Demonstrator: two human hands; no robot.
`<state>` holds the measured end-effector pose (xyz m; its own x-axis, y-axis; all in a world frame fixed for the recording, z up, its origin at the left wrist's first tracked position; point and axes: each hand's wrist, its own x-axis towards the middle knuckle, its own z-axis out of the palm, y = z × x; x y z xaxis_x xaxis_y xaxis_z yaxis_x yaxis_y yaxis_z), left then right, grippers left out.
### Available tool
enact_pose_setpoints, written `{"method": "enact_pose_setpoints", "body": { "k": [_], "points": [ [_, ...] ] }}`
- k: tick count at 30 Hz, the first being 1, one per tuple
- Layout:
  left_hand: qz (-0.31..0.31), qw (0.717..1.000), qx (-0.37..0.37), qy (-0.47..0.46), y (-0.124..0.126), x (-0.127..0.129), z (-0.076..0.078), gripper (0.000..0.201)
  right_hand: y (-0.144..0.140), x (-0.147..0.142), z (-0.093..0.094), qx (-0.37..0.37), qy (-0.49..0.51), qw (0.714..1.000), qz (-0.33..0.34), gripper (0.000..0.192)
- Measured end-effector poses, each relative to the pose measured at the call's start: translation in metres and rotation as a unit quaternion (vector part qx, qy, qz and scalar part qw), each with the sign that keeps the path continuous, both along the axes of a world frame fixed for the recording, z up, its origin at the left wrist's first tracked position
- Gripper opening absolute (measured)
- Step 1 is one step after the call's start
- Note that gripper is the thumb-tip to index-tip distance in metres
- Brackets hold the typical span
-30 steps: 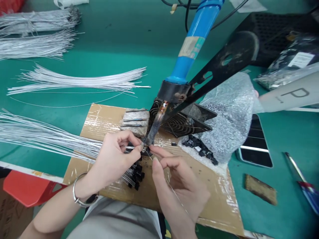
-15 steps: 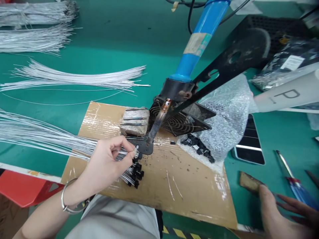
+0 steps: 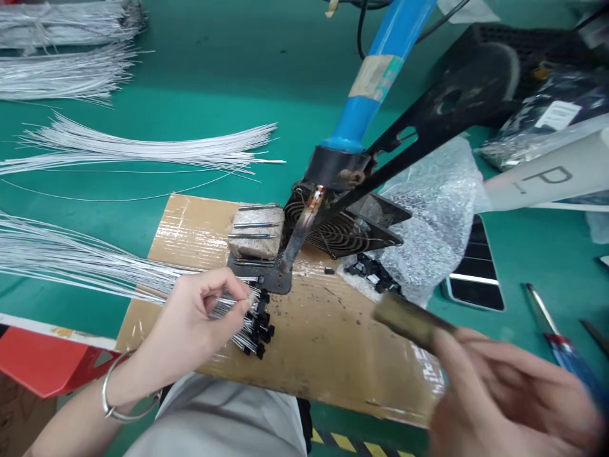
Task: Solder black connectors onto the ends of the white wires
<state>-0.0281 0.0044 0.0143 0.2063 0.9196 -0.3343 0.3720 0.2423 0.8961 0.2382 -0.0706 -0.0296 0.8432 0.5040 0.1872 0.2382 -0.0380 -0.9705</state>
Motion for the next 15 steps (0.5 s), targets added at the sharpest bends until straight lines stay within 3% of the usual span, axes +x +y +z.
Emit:
{"method": "enact_pose_setpoints", "body": {
  "k": [2, 5, 11, 15],
  "points": [
    [-0.003, 1.000, 0.003, -0.012, -0.004, -0.001, 0.002, 0.014, 0.017, -0.040, 0.005, -0.032, 0.010, 0.994, 0.102, 0.022],
    [-0.007, 1.000, -0.003, -0.029, -0.012, -0.005, 0.005, 0.015, 0.040, -0.080, 0.001, -0.009, 0.082, 0.970, 0.227, 0.019],
    [-0.001, 0.999, -0.015, -0.045, -0.020, -0.012, 0.007, 0.015, 0.054, -0.100, -0.002, -0.011, 0.166, 0.934, 0.315, 0.025],
    [-0.008, 0.998, -0.022, -0.051, -0.020, -0.014, 0.004, 0.014, 0.048, -0.098, -0.001, -0.001, 0.192, 0.925, 0.327, 0.027]
  ]
}}
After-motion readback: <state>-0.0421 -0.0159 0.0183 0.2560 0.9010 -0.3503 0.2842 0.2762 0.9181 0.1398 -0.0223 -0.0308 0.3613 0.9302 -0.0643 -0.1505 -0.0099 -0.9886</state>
